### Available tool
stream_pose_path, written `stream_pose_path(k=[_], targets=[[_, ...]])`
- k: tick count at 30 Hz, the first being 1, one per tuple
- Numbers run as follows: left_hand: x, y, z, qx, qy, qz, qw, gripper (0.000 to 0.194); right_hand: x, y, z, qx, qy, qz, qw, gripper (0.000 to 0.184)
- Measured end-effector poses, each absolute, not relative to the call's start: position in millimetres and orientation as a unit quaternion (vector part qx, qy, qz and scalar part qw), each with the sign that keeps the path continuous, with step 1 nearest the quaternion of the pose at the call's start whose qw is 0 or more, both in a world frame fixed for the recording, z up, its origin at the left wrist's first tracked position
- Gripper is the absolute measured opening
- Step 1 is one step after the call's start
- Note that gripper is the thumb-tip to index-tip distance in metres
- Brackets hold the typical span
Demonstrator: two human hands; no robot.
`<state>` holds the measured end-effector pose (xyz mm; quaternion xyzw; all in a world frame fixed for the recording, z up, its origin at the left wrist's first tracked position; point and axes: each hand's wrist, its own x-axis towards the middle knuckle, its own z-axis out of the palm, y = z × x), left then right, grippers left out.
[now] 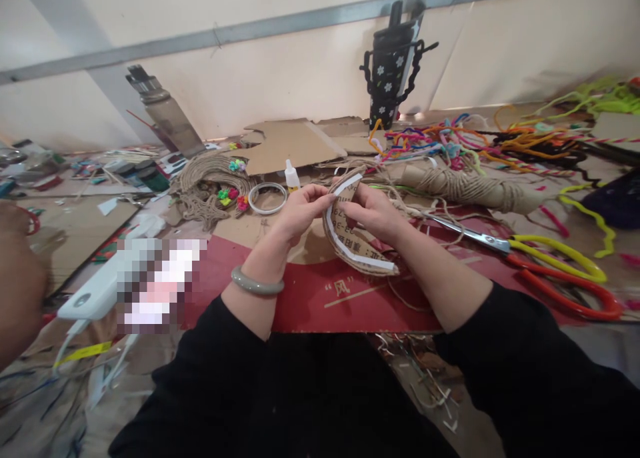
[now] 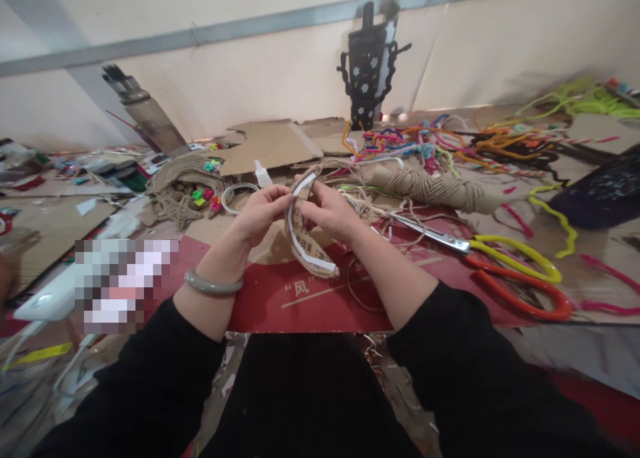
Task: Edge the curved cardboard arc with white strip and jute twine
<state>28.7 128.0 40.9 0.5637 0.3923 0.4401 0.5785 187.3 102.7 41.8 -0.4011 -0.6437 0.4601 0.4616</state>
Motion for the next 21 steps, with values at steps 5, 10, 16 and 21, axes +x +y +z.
stream_pose_path(k=[5,10,16,21], targets=[[25.2,126.8,41.6,0.58,0.365,0.393,0.613,0.032,190.5,102.2,43.3,-0.358,-0.592,0.526,0.495,0.058],[26.2,126.3,40.3,0.591,0.368,0.386,0.606,0.034,191.4,105.4,40.3,-0.35,-0.595,0.524,0.499,0.058],[28.7,126.1,40.1,0.601,0.404,0.417,0.549,0.032,191.8,109.0,36.8,-0.36,-0.608,0.486,0.514,0.054],[29.8,125.6,42.4,0.599,0.409,0.465,0.508,0.025,192.9,110.7,35.7,-0.357,-0.614,0.45,0.541,0.049]])
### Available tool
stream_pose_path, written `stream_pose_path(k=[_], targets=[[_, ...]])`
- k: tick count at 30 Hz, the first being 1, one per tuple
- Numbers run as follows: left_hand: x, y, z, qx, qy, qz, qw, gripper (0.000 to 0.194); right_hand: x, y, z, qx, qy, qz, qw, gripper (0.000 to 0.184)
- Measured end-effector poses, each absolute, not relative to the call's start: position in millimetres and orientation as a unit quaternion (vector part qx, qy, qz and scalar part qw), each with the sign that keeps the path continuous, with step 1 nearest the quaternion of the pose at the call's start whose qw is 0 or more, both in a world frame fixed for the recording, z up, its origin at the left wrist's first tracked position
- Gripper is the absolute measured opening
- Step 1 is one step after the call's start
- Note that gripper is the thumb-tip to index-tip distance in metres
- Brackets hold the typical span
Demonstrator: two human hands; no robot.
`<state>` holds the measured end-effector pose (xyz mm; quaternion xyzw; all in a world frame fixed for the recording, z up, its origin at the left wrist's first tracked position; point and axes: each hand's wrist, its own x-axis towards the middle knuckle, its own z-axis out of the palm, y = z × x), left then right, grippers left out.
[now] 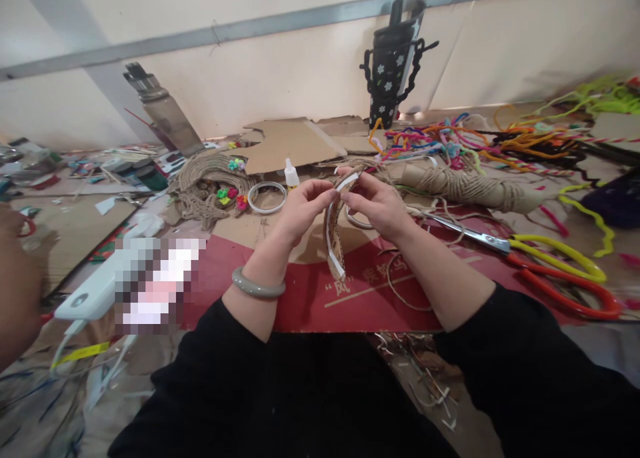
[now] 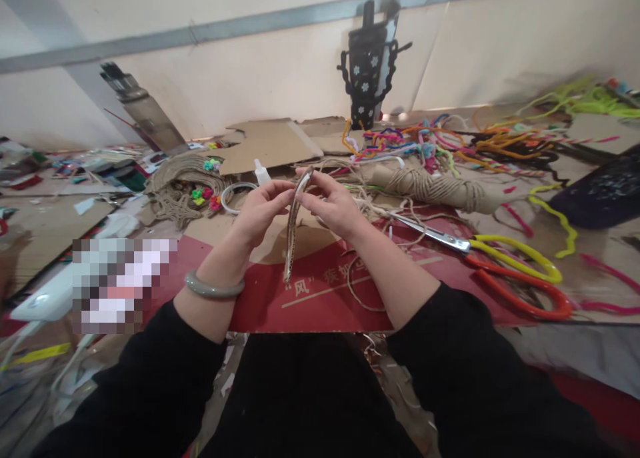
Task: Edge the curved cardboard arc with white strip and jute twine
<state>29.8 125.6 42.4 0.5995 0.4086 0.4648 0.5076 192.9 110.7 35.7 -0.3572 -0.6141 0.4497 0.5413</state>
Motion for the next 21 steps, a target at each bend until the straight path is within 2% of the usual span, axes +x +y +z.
stream_pose_path(k=[16,21], targets=[[31.2,125.2,41.7,0.583,0.443,0.429,0.53,0.016,196.3,111.5,36.5,-0.389,-0.567,0.425,0.589,0.056],[29.0,126.8,42.1,0.549,0.425,0.438,0.572,0.013,196.5,110.3,37.9,-0.383,-0.569,0.428,0.588,0.061]])
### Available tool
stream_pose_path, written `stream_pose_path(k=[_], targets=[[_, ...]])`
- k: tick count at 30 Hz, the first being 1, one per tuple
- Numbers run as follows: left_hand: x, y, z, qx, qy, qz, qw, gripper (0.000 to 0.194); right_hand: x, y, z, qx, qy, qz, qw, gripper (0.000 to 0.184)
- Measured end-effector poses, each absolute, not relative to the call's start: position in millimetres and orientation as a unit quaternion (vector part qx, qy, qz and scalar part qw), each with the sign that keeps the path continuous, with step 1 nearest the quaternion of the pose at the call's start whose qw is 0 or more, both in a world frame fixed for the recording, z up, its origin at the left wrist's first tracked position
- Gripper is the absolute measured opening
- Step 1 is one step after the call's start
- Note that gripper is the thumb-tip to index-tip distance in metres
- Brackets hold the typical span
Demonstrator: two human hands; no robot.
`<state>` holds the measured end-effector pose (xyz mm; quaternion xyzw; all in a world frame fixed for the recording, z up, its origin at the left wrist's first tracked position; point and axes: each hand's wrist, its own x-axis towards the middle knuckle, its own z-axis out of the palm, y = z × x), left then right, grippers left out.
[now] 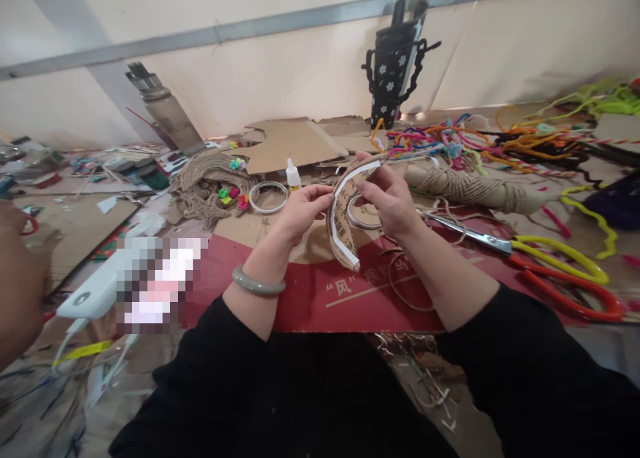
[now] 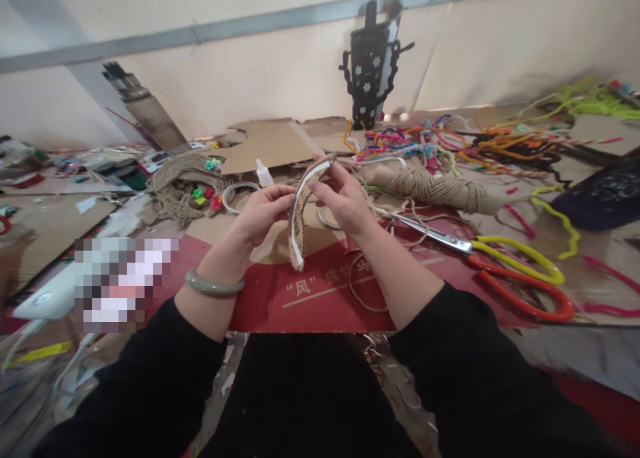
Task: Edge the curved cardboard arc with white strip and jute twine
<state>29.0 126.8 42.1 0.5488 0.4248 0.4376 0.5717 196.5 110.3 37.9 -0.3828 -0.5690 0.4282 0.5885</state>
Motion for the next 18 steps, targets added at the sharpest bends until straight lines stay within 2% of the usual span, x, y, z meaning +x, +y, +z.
stream_pose_path(k=[4,8,14,18], targets=[[28.7,126.4,45.3,0.499,0.39,0.454,0.627,0.013,195.6,110.1,38.9,-0.366,-0.596,0.444,0.56,0.051],[29.0,125.4,47.1,0.49,0.381,0.464,0.632,0.012,194.0,109.4,39.4,-0.358,-0.621,0.474,0.512,0.04],[28.0,126.0,45.3,0.518,0.382,0.456,0.615,0.013,194.8,106.7,39.7,-0.348,-0.636,0.505,0.468,0.036],[28.6,126.1,45.2,0.518,0.375,0.469,0.608,0.014,194.7,106.2,40.0,-0.336,-0.623,0.522,0.477,0.042]])
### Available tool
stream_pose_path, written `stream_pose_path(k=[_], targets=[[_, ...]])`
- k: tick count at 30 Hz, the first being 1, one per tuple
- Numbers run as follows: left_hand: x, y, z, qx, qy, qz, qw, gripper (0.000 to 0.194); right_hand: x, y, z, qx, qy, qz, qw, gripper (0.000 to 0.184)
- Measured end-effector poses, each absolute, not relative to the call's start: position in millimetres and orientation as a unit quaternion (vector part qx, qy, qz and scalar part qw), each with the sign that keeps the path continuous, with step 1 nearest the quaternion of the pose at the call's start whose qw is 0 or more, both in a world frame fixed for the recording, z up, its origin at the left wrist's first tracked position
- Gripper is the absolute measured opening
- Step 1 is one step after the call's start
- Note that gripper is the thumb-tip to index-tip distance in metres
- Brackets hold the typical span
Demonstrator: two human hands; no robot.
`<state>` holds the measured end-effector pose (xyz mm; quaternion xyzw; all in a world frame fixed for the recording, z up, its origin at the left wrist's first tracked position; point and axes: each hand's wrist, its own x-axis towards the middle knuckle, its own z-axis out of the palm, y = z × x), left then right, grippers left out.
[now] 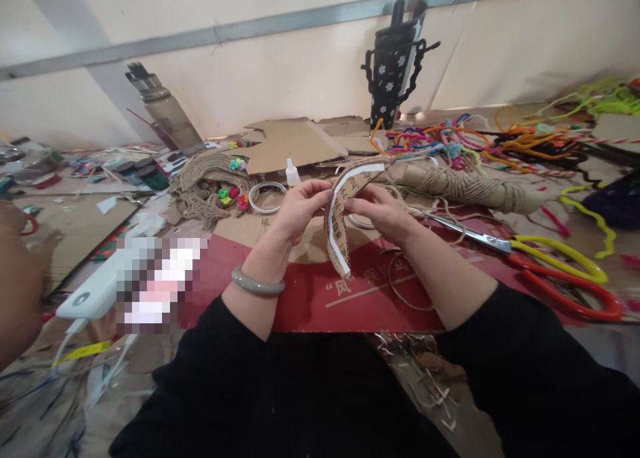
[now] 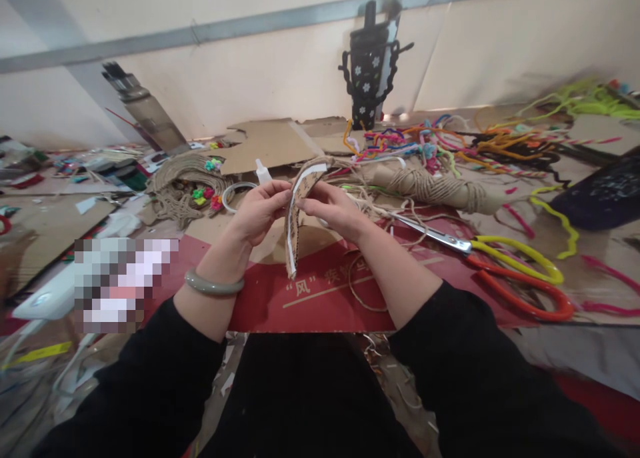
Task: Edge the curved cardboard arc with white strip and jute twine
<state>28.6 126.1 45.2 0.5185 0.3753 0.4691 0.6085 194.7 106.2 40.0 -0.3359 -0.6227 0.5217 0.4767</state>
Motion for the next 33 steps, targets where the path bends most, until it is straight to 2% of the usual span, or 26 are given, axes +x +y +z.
stream_pose_path(k=[8,14,27,33], targets=[[28.1,126.6,43.9,0.524,0.375,0.48,0.595,0.014,194.5,107.1,38.0,-0.338,-0.608,0.506,0.51,0.041],[28.7,126.8,45.0,0.525,0.386,0.49,0.578,0.012,195.9,108.4,35.2,-0.335,-0.615,0.505,0.504,0.047],[27.8,127.8,43.0,0.53,0.382,0.479,0.586,0.019,194.8,108.6,36.4,-0.307,-0.589,0.513,0.543,0.047],[28.5,126.6,44.7,0.518,0.368,0.489,0.597,0.017,193.2,105.1,40.9,-0.315,-0.62,0.495,0.521,0.048]])
